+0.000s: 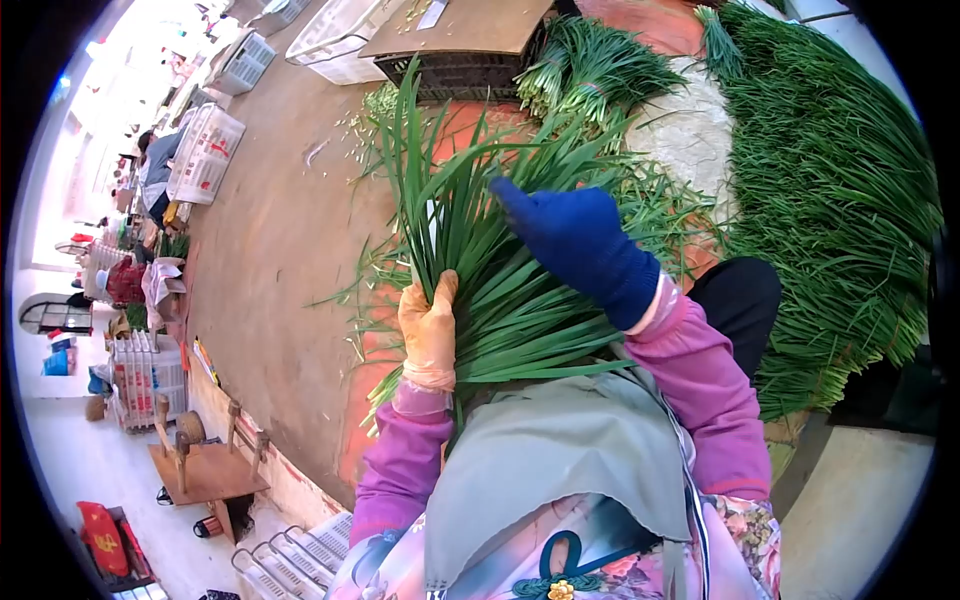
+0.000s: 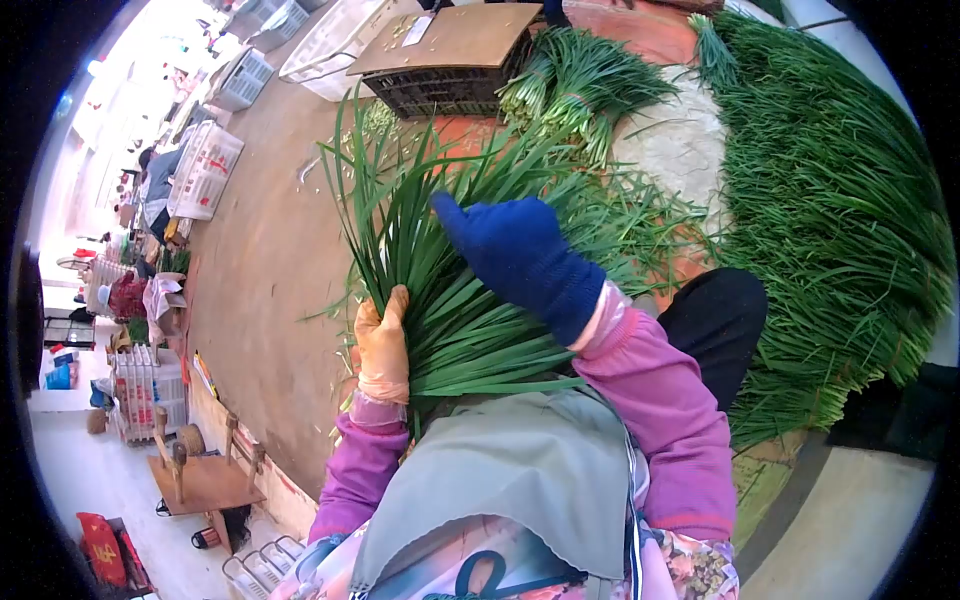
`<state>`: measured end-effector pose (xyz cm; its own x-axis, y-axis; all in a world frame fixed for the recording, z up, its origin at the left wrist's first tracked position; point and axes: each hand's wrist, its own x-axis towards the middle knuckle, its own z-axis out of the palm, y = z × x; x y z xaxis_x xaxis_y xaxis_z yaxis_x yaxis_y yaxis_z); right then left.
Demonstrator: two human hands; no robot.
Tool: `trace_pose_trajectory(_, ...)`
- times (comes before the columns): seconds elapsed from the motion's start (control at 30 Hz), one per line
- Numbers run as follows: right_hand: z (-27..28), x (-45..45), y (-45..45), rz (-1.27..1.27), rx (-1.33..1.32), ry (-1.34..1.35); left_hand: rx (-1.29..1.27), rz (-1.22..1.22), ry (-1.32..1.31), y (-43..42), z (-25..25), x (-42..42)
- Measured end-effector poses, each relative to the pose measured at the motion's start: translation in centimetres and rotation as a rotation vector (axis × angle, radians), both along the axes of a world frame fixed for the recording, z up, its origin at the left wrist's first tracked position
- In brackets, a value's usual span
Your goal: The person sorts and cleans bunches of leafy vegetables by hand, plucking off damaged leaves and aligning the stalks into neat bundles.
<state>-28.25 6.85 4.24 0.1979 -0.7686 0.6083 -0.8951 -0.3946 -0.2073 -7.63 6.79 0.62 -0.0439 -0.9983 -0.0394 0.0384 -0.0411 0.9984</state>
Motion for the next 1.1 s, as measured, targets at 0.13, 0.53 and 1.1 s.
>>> trace_pose_trajectory(0.13,-0.8,-0.5,-0.4,0.159,0.184,-0.515,0.007,0.026,0.043,0.2,-0.1,-0.1)
trace_pose_trajectory(0.53,2.5,-5.1,-7.0,-0.078,0.011,-0.075,-0.005,-0.029,0.006,0.7,0.2,-0.6)
trace_pose_trajectory(1.1,1.8,-8.5,-5.8,0.139,0.160,-0.848,-0.003,-0.114,0.037,0.2,-0.1,0.0)
